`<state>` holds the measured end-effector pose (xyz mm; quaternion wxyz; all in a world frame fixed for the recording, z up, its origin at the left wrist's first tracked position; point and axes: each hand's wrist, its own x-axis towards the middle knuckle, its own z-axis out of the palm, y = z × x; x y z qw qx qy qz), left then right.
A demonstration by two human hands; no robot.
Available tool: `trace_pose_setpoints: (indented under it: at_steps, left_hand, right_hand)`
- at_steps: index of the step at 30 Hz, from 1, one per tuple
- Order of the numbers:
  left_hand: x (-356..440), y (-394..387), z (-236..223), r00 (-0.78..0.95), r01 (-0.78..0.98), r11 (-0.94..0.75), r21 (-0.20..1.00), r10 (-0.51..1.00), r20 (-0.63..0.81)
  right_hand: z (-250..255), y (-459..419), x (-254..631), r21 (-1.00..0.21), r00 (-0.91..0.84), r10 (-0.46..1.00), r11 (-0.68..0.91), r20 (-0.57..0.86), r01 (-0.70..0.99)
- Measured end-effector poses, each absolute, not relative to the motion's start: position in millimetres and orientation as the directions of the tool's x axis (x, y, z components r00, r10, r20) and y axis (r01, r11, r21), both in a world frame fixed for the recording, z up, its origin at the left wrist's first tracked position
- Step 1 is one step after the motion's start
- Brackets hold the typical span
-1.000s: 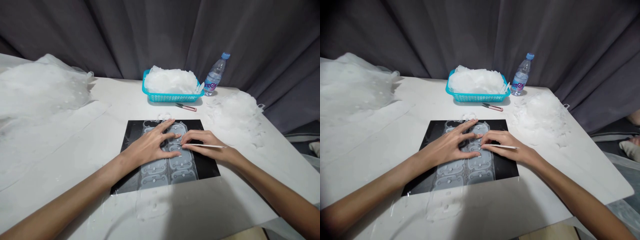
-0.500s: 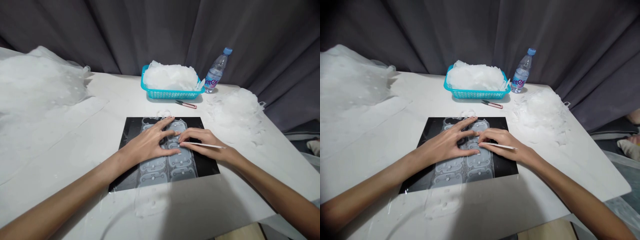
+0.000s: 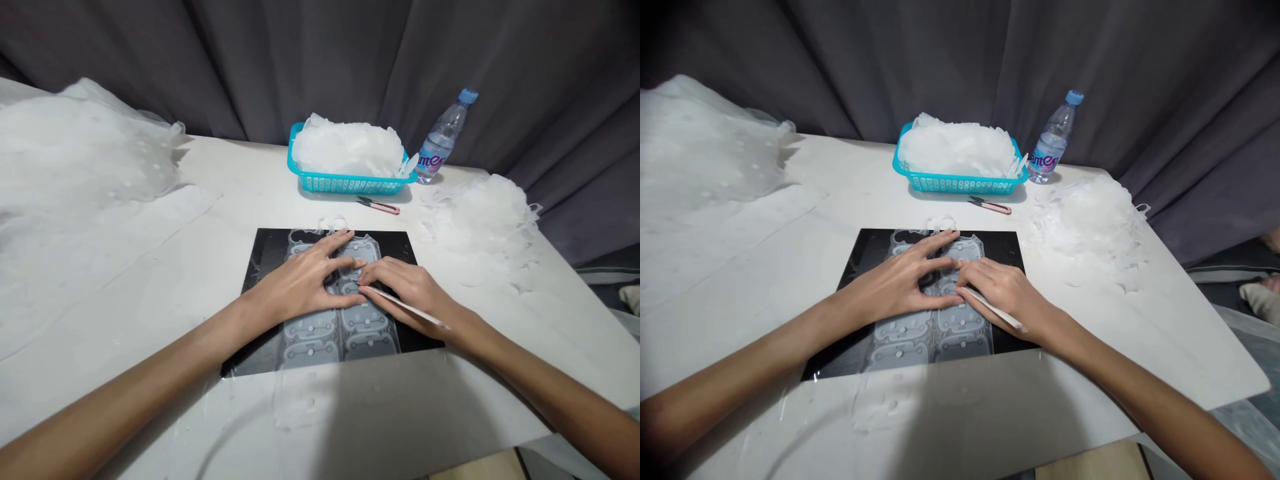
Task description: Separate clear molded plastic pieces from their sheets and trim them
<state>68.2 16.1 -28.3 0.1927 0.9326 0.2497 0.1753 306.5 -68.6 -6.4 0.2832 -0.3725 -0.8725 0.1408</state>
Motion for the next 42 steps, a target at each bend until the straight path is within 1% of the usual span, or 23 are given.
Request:
trace_pose_setpoints:
  at_steps: [5, 8, 11, 16, 18, 21, 27, 33, 39, 42]
  left_hand:
    - [67.9, 18.7, -31.7, 0.820, 0.388, -0.814, 0.432, 0.519, 0.242]
    - [68.3, 18.7, -29.0, 0.823, 0.390, -0.816, 0.427, 0.517, 0.236]
    - [69.1, 17.6, -25.7, 0.819, 0.408, -0.804, 0.432, 0.531, 0.216]
    - [70.4, 16.3, -23.1, 0.810, 0.428, -0.780, 0.456, 0.555, 0.190]
    - [70.5, 16.1, -21.9, 0.810, 0.433, -0.774, 0.462, 0.559, 0.176]
    - [70.5, 15.9, -20.0, 0.810, 0.435, -0.771, 0.466, 0.560, 0.171]
    - [70.8, 16.8, -19.7, 0.813, 0.424, -0.779, 0.461, 0.552, 0.186]
    - [70.7, 17.2, -21.2, 0.808, 0.415, -0.778, 0.472, 0.553, 0.201]
    - [70.8, 17.5, -22.9, 0.812, 0.408, -0.780, 0.475, 0.548, 0.202]
    - [70.1, 17.9, -23.6, 0.814, 0.409, -0.787, 0.462, 0.543, 0.205]
  right_hand:
    - [-9.8, -70.3, 300.9, -0.382, -0.537, 0.736, 0.675, 0.413, 0.631]
    - [-6.7, -71.3, 300.1, -0.381, -0.536, 0.748, 0.662, 0.391, 0.645]
    - [1.1, -71.8, 306.9, -0.436, -0.547, 0.770, 0.638, 0.328, 0.635]
    - [12.3, -69.3, 326.7, -0.621, -0.550, 0.805, 0.551, 0.221, 0.557]
    - [11.7, -67.4, 330.0, -0.675, -0.541, 0.814, 0.523, 0.213, 0.521]
    - [5.7, -64.7, 328.4, -0.700, -0.537, 0.811, 0.524, 0.233, 0.486]
    - [-4.6, -62.6, 319.3, -0.661, -0.538, 0.790, 0.575, 0.295, 0.482]
    - [-7.1, -64.8, 312.7, -0.546, -0.556, 0.738, 0.666, 0.383, 0.508]
    - [-4.5, -67.6, 305.3, -0.464, -0.561, 0.739, 0.673, 0.374, 0.577]
    - [0.0, -68.4, 305.5, -0.455, -0.561, 0.753, 0.656, 0.344, 0.602]
